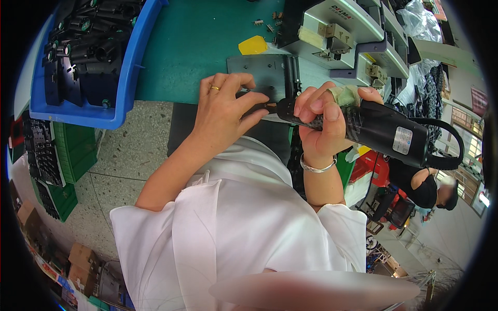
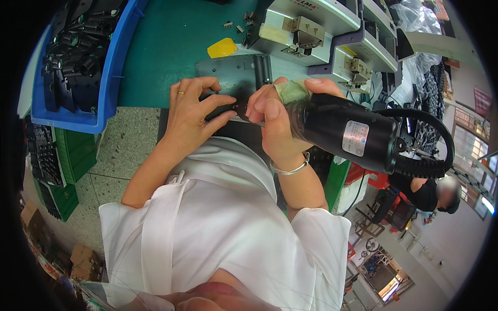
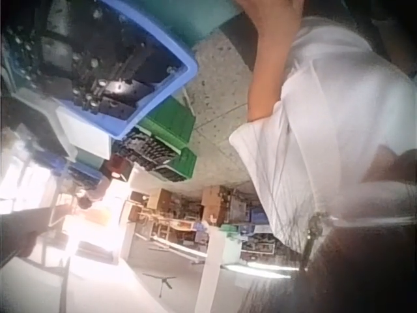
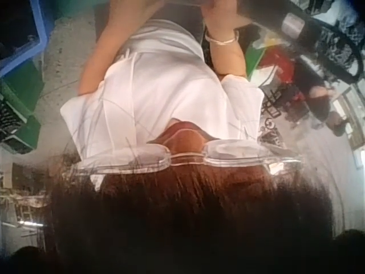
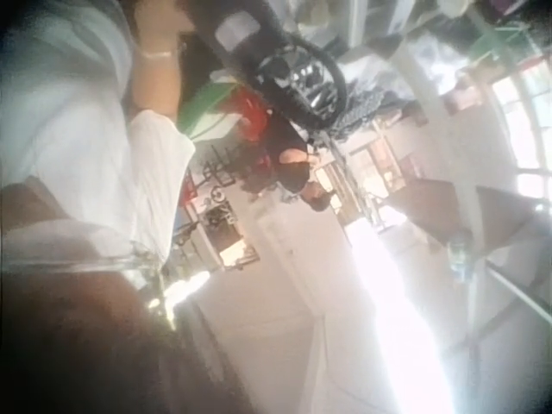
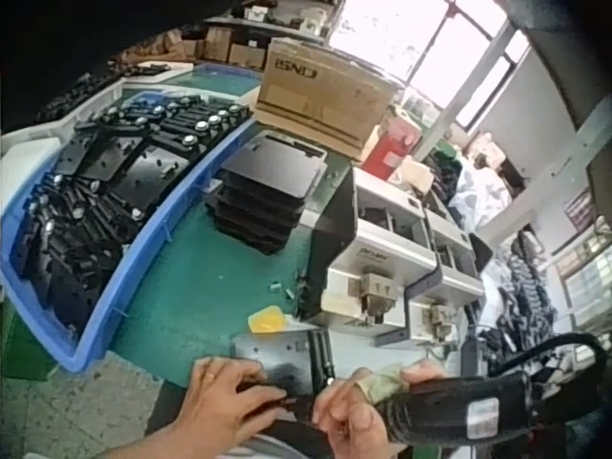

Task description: The person assembles plastic housings for electronic components by driving screws into them with an electric screwdriver.

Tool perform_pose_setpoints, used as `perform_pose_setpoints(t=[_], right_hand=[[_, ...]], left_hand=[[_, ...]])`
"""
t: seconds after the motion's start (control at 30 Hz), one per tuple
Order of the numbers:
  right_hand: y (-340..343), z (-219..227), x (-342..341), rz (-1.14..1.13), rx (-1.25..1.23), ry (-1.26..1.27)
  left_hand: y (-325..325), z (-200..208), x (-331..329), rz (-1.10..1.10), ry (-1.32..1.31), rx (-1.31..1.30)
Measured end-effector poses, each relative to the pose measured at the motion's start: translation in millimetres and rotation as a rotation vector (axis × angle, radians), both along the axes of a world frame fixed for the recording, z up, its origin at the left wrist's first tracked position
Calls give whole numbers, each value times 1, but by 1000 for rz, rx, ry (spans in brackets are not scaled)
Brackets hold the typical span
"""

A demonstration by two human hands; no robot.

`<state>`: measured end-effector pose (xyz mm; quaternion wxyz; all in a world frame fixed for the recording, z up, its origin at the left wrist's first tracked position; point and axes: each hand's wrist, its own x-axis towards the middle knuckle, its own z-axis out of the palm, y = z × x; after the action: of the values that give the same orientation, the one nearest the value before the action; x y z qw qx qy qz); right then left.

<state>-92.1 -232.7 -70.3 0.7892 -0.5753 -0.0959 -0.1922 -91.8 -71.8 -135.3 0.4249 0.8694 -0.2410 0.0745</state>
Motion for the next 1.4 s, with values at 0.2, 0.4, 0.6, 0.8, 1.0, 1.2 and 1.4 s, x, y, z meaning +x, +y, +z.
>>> perform_pose_setpoints(t=[0.2, 0.4, 0.6, 0.8, 1.0, 1.2, 1.4], right_hand=[[-1, -7, 4, 26, -187, -108], [2, -10, 5, 18, -220, -99], [7, -11, 5, 44, -281, -96], [8, -15, 6, 61, -250, -151], [11, -15, 5, 71, -502, -173], [1, -20, -8, -7, -291, -139], [-21, 23, -18, -110, 297, -97]], left_hand=[[1, 2, 1, -3, 14, 19], [2, 0, 1, -7, 22, 24], [2, -2, -1, -12, 23, 43], [10, 6, 3, -31, 12, 52], [25, 21, 24, -57, 29, 310], [25, 24, 22, -149, 29, 301], [39, 48, 8, -116, 144, 170]])
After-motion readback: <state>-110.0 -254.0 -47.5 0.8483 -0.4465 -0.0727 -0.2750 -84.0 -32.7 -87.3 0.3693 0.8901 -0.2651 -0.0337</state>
